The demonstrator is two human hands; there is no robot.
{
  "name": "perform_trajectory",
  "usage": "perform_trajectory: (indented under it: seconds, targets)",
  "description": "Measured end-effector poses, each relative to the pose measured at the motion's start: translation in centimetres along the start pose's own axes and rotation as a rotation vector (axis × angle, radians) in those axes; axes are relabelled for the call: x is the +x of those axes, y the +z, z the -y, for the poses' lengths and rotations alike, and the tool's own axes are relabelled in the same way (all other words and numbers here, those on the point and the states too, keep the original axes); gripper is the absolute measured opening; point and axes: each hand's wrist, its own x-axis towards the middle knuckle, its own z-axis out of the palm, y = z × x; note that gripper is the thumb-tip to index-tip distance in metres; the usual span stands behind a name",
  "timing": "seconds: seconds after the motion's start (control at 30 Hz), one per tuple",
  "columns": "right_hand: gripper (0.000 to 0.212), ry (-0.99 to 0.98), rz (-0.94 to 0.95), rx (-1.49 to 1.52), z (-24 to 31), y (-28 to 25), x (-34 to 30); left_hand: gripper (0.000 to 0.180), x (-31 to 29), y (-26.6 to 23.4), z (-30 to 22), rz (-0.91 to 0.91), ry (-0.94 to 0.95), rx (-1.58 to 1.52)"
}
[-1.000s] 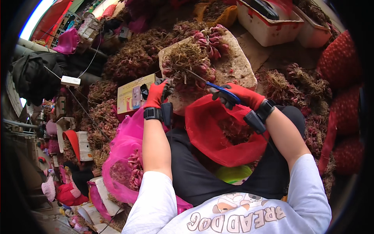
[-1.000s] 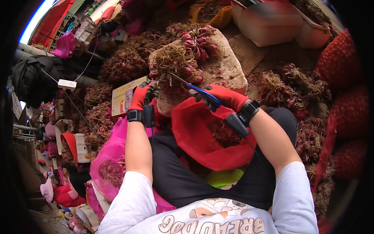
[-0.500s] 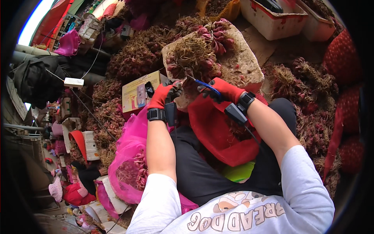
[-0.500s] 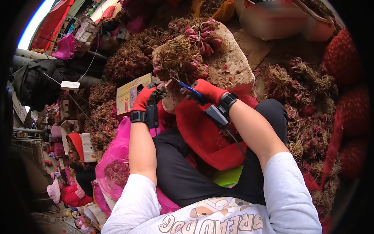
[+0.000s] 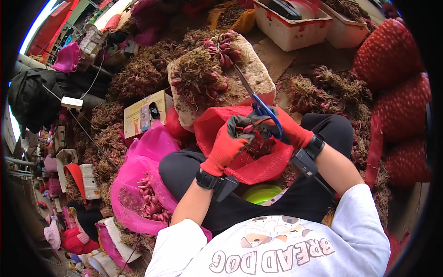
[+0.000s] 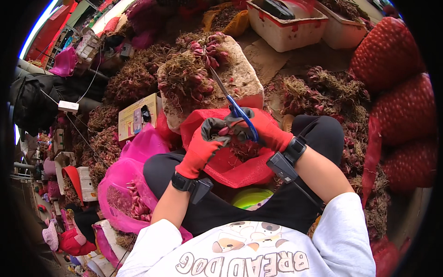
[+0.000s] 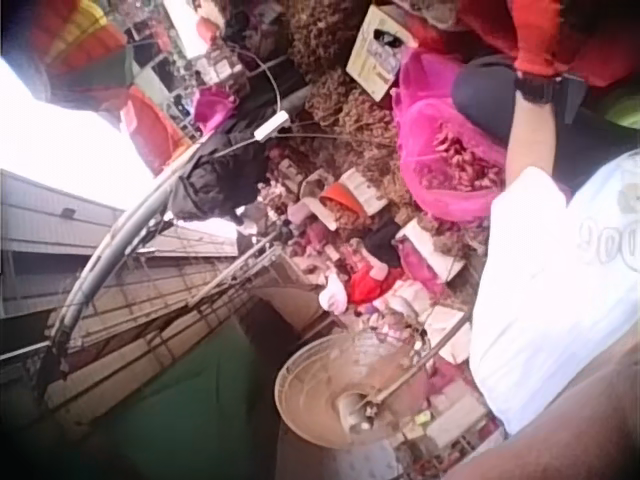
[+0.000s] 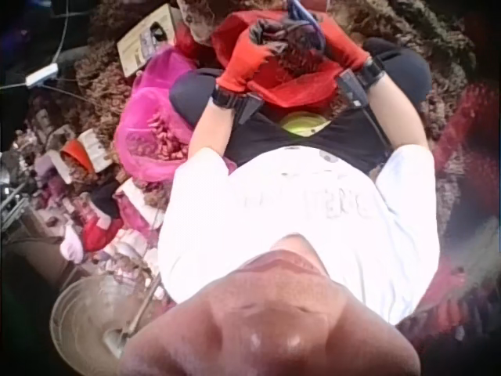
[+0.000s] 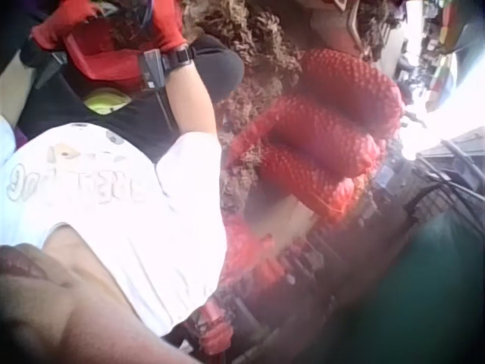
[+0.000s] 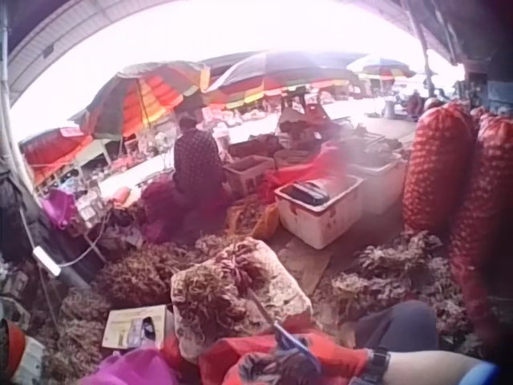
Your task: Trim roots and stems of shallots using scissors and sort them into mesh bags.
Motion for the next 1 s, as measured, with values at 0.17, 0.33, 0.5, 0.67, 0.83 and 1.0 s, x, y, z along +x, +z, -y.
perform_trajectory:
  seconds: [0.17, 0.33, 0.5, 0.67, 0.83, 1.0]
  targets:
    - [0.022, -0.116, -0.145, -0.004, -3.1, -0.7, -4.3, 0.027, -1.8, 3.2, 2.3, 0.056, -0.257, -0.731]
    - [0.027, -0.218, -0.145, -0.274, -4.4, -1.0, -4.7, 0.035, -2.3, 3.1, 4.0, 0.110, -0.384, -0.603]
    - [0.026, -0.004, -0.099, -0.131, -4.0, -1.1, -4.7, 0.029, -2.3, 3.0, 3.1, 0.146, -0.300, -0.289]
    - [0.023, 0.128, -0.079, 0.125, -5.1, -2.6, -3.9, 0.024, -2.1, 3.0, 5.1, 0.095, 0.122, 0.065]
    - [0.022, -0.113, -0.103, -0.124, -5.8, -1.9, -2.9, 0.019, -1.3, 2.4, 6.1, 0.012, -0.311, -0.369]
    - [0.025, -0.183, -0.185, -0.135, -6.5, -2.2, -2.7, 0.027, -1.6, 2.9, 4.5, 0.112, -0.313, -0.489]
